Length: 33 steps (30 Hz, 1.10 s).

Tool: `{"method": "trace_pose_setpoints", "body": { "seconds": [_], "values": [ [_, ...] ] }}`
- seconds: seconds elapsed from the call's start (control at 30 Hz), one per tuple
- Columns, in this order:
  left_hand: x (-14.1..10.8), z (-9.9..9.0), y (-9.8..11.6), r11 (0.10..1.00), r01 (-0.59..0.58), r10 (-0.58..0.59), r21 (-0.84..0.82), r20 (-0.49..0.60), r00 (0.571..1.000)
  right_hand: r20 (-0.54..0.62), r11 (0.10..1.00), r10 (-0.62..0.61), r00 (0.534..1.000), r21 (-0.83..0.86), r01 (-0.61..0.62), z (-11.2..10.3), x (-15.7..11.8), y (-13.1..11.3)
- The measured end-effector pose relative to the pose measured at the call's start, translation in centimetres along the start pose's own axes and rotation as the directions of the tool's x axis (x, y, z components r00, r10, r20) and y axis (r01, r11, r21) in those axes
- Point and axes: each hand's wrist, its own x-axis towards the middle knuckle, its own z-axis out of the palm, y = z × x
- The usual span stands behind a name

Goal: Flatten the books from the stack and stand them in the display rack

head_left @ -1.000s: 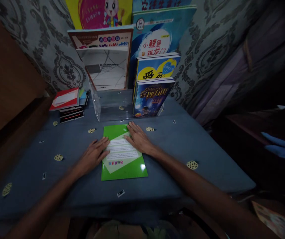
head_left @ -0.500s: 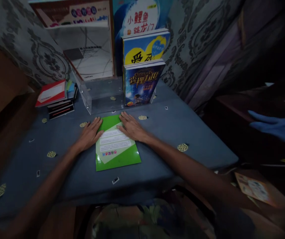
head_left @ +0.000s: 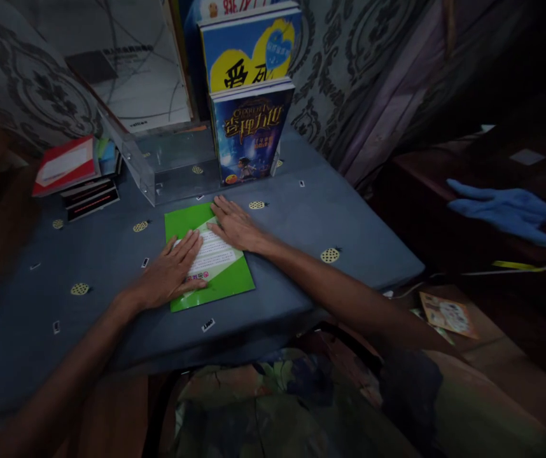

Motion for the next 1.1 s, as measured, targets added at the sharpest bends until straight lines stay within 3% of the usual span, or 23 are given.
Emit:
{"method": "trace_pose_setpoints", "body": {
  "seconds": [0.27,0.53,0.77,1.1],
  "values": [
    [-0.3,0.1,3.3,0.986,-0.156,0.158,0.065,-0.018,0.987,-0.046,0.999,-0.028,0.999,0.017,0.029,0.6,0.2,0.6],
    [1.1,0.1,6.2,0.963,-0.268,0.269,-0.025,0.024,0.963,-0.022,1.000,0.006,1.000,0.002,-0.006,0.3,0.1,0.1],
    [1.5,-0.1,6.5,0.954,-0.259,0.267,-0.153,0.035,0.963,-0.033,1.000,0.000,0.999,0.013,0.000,0.9,0.2,0.7],
    [1.4,-0.4,6.5,0.947,-0.247,0.250,-0.205,-0.008,0.968,-0.047,1.000,-0.006,0.999,-0.025,0.005,-0.1,-0.3,-0.1]
  ]
}}
